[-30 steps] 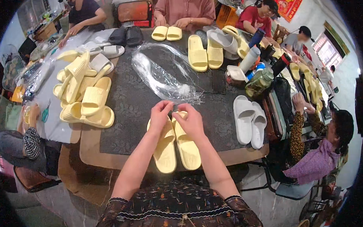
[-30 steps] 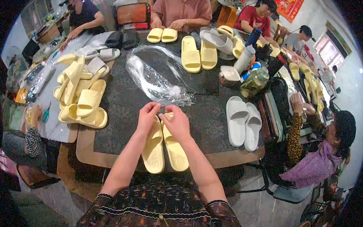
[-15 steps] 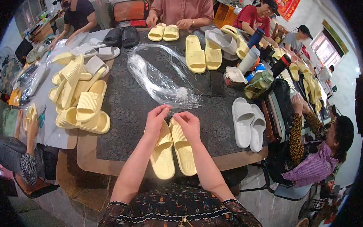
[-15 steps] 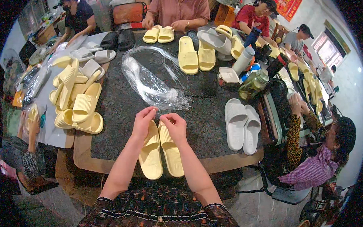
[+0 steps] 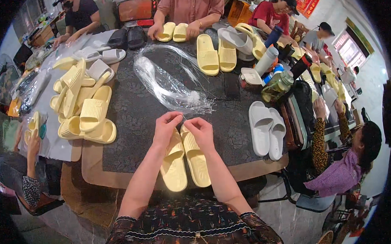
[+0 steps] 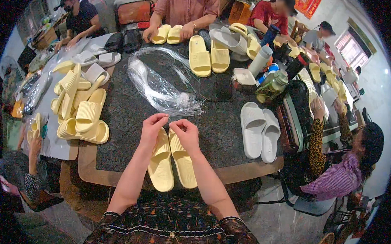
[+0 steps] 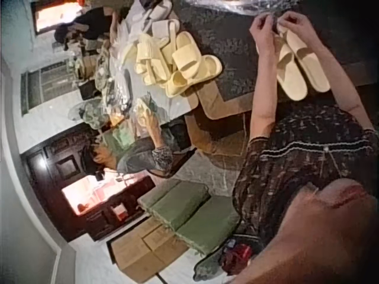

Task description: The person pairs slide sandals by threading plastic fasteners through the sides of each pair and securing the ends together by hand.

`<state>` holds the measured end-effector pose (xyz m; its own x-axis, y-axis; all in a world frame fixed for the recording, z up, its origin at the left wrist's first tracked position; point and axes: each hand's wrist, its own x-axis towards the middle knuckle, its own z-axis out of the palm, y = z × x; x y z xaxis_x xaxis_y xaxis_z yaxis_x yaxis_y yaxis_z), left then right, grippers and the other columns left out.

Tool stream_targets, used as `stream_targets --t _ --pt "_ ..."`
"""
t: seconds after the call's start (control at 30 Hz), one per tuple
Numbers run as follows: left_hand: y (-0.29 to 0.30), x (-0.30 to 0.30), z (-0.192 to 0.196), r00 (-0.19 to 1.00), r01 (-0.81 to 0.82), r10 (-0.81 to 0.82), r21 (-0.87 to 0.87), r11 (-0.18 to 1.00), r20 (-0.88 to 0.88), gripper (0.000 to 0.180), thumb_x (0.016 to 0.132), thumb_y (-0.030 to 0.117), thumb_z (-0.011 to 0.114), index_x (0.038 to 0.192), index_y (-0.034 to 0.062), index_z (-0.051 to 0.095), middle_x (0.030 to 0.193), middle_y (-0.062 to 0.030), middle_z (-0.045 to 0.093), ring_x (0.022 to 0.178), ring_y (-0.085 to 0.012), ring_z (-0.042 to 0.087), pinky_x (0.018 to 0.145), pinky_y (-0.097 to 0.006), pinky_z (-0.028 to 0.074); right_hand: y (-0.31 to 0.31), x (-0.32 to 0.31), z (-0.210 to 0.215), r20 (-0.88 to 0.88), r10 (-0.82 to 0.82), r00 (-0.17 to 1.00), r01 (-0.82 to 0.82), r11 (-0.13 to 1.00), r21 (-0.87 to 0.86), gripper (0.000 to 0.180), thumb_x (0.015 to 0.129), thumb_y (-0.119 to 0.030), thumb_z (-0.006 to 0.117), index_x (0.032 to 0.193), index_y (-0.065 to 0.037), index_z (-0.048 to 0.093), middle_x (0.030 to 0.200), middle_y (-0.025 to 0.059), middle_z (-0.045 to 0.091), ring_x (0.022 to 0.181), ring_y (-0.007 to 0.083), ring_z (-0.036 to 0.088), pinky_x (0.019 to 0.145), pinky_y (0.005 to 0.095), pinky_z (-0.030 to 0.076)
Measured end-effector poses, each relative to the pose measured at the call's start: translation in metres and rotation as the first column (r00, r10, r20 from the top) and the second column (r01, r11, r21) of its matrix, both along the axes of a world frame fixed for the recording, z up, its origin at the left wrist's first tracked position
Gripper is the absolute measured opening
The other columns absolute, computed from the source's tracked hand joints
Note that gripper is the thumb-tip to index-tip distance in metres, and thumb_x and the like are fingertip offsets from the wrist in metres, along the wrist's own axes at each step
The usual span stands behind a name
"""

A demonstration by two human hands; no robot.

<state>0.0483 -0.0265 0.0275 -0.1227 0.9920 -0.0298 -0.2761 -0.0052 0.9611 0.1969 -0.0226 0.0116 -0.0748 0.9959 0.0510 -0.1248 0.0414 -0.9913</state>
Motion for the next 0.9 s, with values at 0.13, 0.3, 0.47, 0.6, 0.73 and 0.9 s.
stream_targets --t 0.13,0.3,0.47,0.6,0.73,0.9 --pt "0.000 -0.001 -0.002 0.999 -0.007 0.007 0.013 1.000 -0.045 0.019 0.084 0.011 0.069 0.100 0.0007 0.070 0.093 -0.0021 0.068 0.085 -0.0081 0.059 0.079 -0.023 0.046 -0.001 0.000 0.001 0.013 0.019 1.000 -0.019 1.000 -0.014 0.008 0.085 -0.009 0.071 0.087 -0.002 0.067 0.079 -0.0019 0.065 0.072 0.0039 0.058 0.066 0.0201 0.046" --pt "0.003 -0.004 -0.005 1.000 0.008 -0.008 0.006 1.000 0.011 0.020 0.084 0.012 0.069 0.100 0.0006 0.070 0.093 -0.0025 0.068 0.086 -0.0083 0.059 0.079 -0.023 0.046 0.001 -0.001 0.003 0.026 -0.002 1.000 0.002 1.000 -0.005 0.012 0.083 -0.012 0.073 0.087 -0.001 0.069 0.075 -0.0027 0.064 0.068 0.0023 0.055 0.062 0.0195 0.044" --pt "0.002 0.004 -0.001 1.000 -0.004 0.004 -0.008 1.000 0.003 0.019 0.084 0.012 0.069 0.100 -0.0001 0.070 0.092 -0.0025 0.068 0.086 -0.0084 0.059 0.078 -0.023 0.045 0.001 0.005 0.001 0.039 -0.018 0.999 0.019 0.999 -0.027 0.012 0.082 -0.012 0.073 0.086 -0.002 0.070 0.075 -0.0020 0.065 0.068 0.0035 0.055 0.061 0.0205 0.045" --pt "0.000 -0.005 -0.007 0.999 -0.031 0.030 -0.059 0.998 -0.018 0.020 0.084 0.010 0.069 0.100 -0.0011 0.069 0.092 -0.0029 0.068 0.085 -0.0091 0.059 0.078 -0.023 0.045 -0.001 -0.004 -0.002 0.100 0.013 0.995 -0.014 1.000 0.008 0.012 0.083 -0.013 0.073 0.086 -0.002 0.068 0.074 -0.0020 0.064 0.069 0.0038 0.055 0.063 0.0211 0.045" --pt "0.003 -0.007 -0.021 1.000 0.000 -0.001 0.036 0.999 0.002 0.019 0.084 0.009 0.068 0.100 -0.0011 0.069 0.092 -0.0032 0.068 0.085 -0.0097 0.060 0.078 -0.023 0.046 -0.003 0.000 0.004 0.106 0.038 0.994 -0.041 0.999 0.021 0.010 0.085 -0.011 0.071 0.086 -0.002 0.066 0.077 -0.0018 0.065 0.072 0.0045 0.057 0.066 0.0206 0.046" --pt "0.002 0.000 -0.008 1.000 0.012 -0.012 0.004 1.000 -0.003 0.017 0.084 0.008 0.067 0.098 -0.0009 0.069 0.092 -0.0033 0.068 0.084 -0.0096 0.059 0.077 -0.023 0.045 -0.002 0.004 -0.001 0.114 0.017 0.993 -0.024 0.998 0.061 0.013 0.084 -0.014 0.072 0.089 -0.001 0.068 0.080 -0.0007 0.066 0.073 0.0048 0.057 0.067 0.0215 0.047"
